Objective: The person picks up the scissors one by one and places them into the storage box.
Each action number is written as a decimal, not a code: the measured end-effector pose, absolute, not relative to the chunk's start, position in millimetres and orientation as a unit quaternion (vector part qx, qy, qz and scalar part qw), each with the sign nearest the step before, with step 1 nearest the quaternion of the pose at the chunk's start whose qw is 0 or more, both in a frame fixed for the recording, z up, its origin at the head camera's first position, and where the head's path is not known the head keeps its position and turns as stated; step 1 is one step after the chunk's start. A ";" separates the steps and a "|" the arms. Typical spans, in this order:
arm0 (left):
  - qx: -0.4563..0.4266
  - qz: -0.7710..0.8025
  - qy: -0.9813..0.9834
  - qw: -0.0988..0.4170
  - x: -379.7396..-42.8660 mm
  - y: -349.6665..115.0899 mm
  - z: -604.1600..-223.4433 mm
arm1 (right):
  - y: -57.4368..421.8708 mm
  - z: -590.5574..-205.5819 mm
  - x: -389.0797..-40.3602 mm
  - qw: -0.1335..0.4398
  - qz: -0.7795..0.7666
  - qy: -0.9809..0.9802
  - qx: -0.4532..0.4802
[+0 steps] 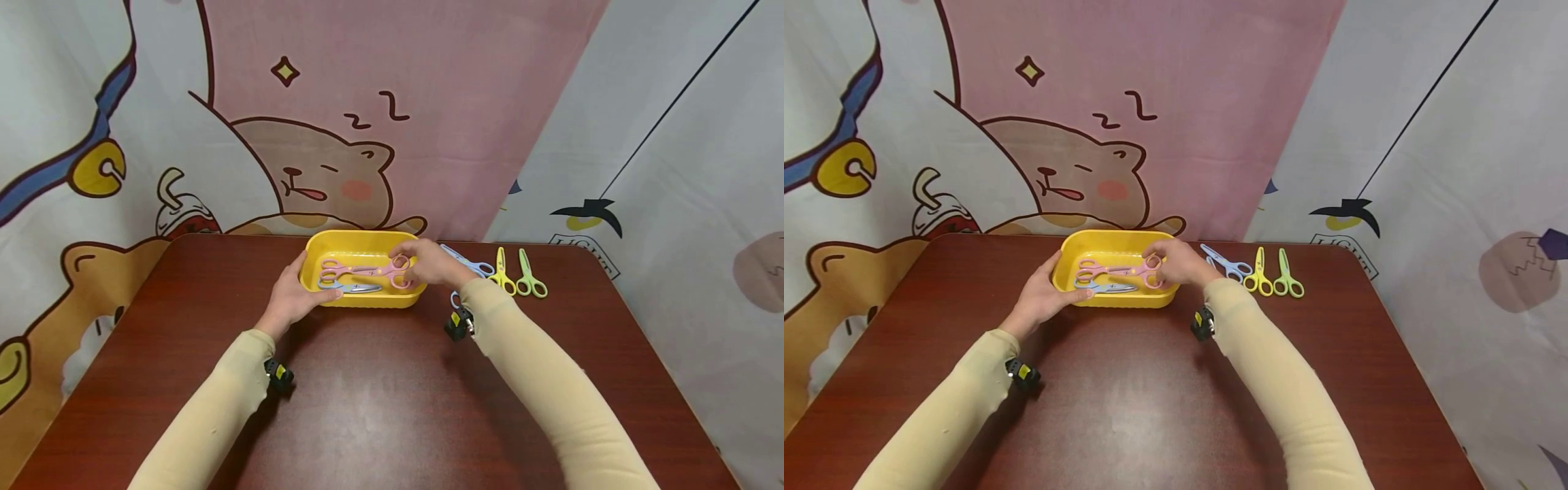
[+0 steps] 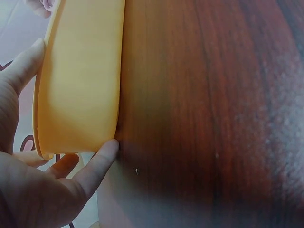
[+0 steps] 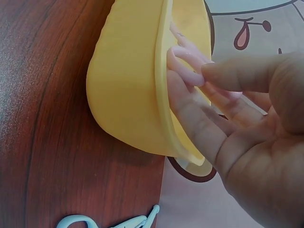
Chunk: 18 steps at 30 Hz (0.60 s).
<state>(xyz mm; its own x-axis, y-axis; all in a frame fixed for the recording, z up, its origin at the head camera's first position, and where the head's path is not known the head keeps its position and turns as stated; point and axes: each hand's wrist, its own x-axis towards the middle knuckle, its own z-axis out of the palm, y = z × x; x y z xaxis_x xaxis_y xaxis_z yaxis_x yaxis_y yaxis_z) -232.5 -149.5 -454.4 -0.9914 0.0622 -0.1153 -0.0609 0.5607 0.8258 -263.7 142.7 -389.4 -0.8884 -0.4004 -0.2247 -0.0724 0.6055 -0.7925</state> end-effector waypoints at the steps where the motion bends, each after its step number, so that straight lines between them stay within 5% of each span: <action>1: 0.001 0.468 0.882 0.064 -232.7 -149.4 -454.7 | 141.9 -389.2 -263.8 0.200 -0.429 0.871 -0.132; 18: 0.001 0.469 0.881 0.067 -231.7 -149.7 -452.9 | 134.8 -391.3 -266.0 0.254 -0.409 0.866 -0.140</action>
<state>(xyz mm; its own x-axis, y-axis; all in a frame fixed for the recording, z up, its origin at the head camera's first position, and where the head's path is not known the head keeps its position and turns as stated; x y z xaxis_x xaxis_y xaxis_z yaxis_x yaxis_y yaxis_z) -231.7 -149.7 -452.9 -0.9910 0.0649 -0.1174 -0.0611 0.5605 0.8259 -266.0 134.8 -391.3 -0.8320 -0.4499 -0.3247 -0.0353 0.6270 -0.7782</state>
